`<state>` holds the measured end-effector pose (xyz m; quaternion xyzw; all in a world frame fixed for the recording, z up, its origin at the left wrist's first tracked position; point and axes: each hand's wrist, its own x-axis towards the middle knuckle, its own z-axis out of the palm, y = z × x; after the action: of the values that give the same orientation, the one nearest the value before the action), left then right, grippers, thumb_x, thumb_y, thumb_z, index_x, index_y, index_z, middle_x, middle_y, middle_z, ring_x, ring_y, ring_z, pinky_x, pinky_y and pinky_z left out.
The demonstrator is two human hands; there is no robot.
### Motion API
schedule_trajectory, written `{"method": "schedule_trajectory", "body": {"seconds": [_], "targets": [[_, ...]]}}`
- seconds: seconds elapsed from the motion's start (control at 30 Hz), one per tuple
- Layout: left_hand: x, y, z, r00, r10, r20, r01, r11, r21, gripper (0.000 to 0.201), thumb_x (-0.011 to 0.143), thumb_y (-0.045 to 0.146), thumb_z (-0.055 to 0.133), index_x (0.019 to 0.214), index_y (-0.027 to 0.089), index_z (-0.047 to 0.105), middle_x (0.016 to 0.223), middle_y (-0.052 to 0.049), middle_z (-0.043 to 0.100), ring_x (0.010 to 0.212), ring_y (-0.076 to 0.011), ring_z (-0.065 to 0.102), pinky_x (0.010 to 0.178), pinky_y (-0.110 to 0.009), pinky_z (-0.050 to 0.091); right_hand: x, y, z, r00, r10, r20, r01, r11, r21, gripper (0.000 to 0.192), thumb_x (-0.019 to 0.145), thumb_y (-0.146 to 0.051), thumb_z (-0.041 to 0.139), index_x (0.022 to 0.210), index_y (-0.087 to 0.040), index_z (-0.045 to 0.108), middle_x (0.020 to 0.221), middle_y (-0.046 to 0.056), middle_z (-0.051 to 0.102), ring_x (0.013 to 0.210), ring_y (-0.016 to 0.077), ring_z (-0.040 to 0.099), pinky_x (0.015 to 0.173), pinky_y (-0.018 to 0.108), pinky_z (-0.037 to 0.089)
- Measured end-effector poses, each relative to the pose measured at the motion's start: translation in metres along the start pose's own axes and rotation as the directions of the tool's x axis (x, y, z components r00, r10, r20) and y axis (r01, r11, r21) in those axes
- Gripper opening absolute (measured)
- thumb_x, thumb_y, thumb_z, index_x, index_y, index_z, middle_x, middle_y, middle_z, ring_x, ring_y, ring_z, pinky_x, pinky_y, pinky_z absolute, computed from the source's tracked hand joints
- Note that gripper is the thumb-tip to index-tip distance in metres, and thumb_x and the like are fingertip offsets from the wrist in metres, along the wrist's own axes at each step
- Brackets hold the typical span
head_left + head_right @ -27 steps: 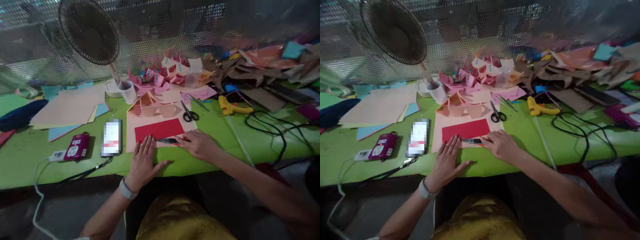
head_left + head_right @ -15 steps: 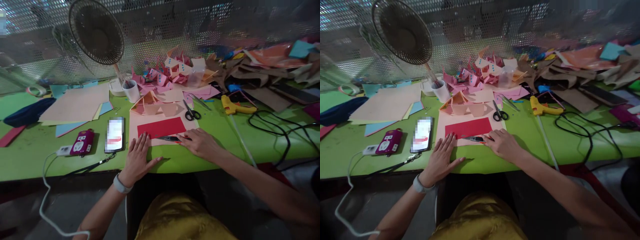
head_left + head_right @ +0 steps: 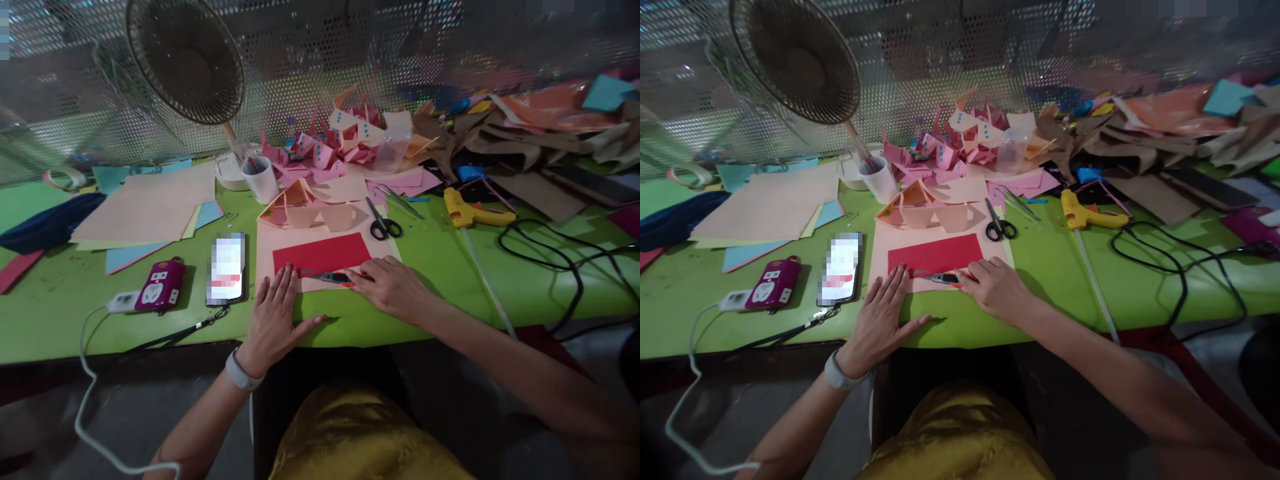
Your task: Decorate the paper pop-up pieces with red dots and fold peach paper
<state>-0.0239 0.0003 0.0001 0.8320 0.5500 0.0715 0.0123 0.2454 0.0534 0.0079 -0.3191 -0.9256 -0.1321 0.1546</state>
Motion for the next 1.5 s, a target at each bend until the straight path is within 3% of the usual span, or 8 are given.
{"method": "schedule_trajectory", "body": {"seconds": [0.37, 0.67, 0.87, 1.0, 1.5], "targets": [[0.001, 0.002, 0.001, 1.0, 0.012, -0.027, -0.011, 1.0, 0.026, 0.088, 0.091, 0.071, 0.031, 0.152, 0.009, 0.026, 0.157, -0.016, 0.032, 0.147, -0.0269, 0.026, 0.12, -0.048, 0.021, 0.0, 0.003, 0.001, 0.999, 0.035, -0.037, -0.036, 0.998, -0.048, 0.027, 0.098, -0.021, 0.051, 0.116, -0.012, 0.068, 0.087, 0.009, 0.067, 0.078, 0.0196, 0.054, 0.07, 0.033, 0.032], [0.029, 0.041, 0.008, 0.997, 0.061, -0.038, -0.06, 0.998, 0.024, 0.086, 0.091, 0.072, 0.028, 0.152, 0.011, 0.03, 0.155, -0.017, 0.035, 0.145, -0.0285, 0.031, 0.12, -0.049, 0.022, -0.034, 0.019, -0.009, 0.988, 0.152, -0.019, -0.153, 0.986, -0.059, 0.025, 0.096, -0.025, 0.056, 0.114, -0.015, 0.07, 0.087, 0.008, 0.067, 0.077, 0.0177, 0.056, 0.066, 0.032, 0.03], [0.028, 0.02, 0.001, 0.994, 0.111, 0.005, -0.111, 0.994, 0.013, 0.088, 0.091, 0.071, 0.03, 0.155, 0.011, 0.021, 0.158, -0.016, 0.031, 0.149, -0.0285, 0.021, 0.121, -0.05, 0.016, -0.039, 0.024, -0.006, 0.987, 0.163, -0.013, -0.163, 0.986, -0.023, 0.027, 0.097, -0.025, 0.053, 0.116, -0.015, 0.069, 0.089, 0.009, 0.066, 0.08, 0.0187, 0.056, 0.067, 0.032, 0.032], [0.026, 0.004, -0.004, 0.979, 0.185, 0.088, -0.186, 0.983, -0.001, 0.088, 0.09, 0.072, 0.031, 0.155, 0.014, 0.019, 0.159, -0.013, 0.029, 0.149, -0.0256, 0.022, 0.121, -0.047, 0.019, -0.037, 0.024, -0.004, 0.989, 0.145, -0.034, -0.146, 0.989, -0.028, 0.028, 0.098, -0.029, 0.053, 0.117, -0.014, 0.068, 0.088, 0.008, 0.066, 0.078, 0.0179, 0.055, 0.068, 0.032, 0.031], [0.025, 0.008, -0.001, 0.98, 0.189, 0.056, -0.189, 0.982, -0.001, 0.091, 0.088, 0.072, 0.036, 0.156, 0.013, 0.019, 0.158, -0.015, 0.029, 0.149, -0.028, 0.021, 0.121, -0.049, 0.016, -0.03, 0.017, -0.006, 0.995, 0.089, -0.039, -0.091, 0.995, -0.035, 0.026, 0.098, -0.023, 0.052, 0.114, -0.012, 0.068, 0.083, 0.008, 0.065, 0.077, 0.0175, 0.055, 0.068, 0.032, 0.032]]}}
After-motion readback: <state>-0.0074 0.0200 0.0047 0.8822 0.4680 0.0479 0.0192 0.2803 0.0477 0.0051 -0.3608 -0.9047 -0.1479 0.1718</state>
